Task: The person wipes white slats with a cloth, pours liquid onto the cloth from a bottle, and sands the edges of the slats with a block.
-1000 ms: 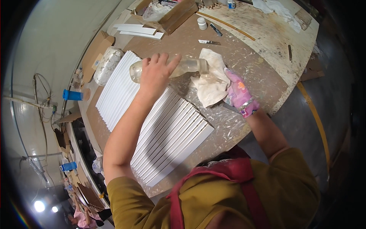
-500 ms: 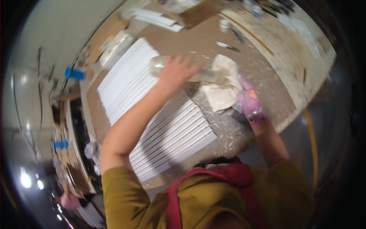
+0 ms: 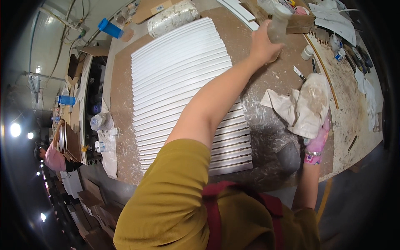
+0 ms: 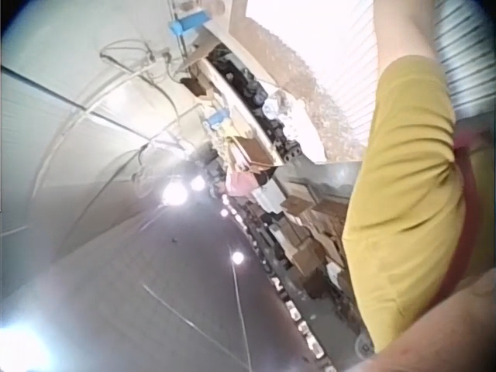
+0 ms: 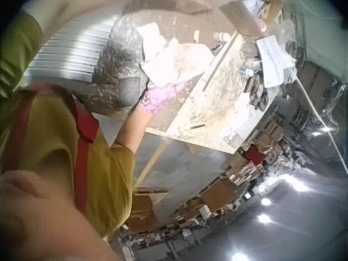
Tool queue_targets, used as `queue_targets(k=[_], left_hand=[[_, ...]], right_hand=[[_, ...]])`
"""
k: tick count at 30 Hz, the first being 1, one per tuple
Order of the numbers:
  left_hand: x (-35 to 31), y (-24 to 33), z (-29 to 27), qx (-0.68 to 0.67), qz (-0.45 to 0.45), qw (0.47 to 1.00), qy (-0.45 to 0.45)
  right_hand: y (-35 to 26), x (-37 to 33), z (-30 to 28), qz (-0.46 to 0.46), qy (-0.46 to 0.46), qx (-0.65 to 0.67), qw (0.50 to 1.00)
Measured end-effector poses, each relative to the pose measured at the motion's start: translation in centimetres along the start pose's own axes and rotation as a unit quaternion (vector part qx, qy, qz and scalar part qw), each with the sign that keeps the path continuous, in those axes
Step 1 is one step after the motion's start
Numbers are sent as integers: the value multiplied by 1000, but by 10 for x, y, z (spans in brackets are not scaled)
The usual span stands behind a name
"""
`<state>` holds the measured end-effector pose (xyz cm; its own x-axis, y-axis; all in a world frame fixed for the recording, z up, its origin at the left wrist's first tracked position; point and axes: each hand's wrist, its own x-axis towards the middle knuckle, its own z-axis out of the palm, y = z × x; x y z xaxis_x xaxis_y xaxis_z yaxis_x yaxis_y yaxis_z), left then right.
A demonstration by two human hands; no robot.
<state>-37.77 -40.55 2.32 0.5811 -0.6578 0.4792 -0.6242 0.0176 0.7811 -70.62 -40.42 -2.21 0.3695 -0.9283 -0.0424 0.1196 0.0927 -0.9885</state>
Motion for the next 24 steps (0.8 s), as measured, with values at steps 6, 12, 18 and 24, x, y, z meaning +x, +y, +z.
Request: queue_targets(k=[6,12,18,24], left_hand=[[1,-3,-76,27,95,991,-87],[-174,48,-280,198,-32,968,-151],[-390,94,-370,376,-104,879,-274],[-439,73,-380,436,-133,850,-263]], right_hand=[[11,-33,-33,-10,67,-175,982],[-53,-38,1,-104,-81,-125,983],[-27,-132,217,-355,-482,-331,729],[-10,-160,284,-166,-622,-355,678]])
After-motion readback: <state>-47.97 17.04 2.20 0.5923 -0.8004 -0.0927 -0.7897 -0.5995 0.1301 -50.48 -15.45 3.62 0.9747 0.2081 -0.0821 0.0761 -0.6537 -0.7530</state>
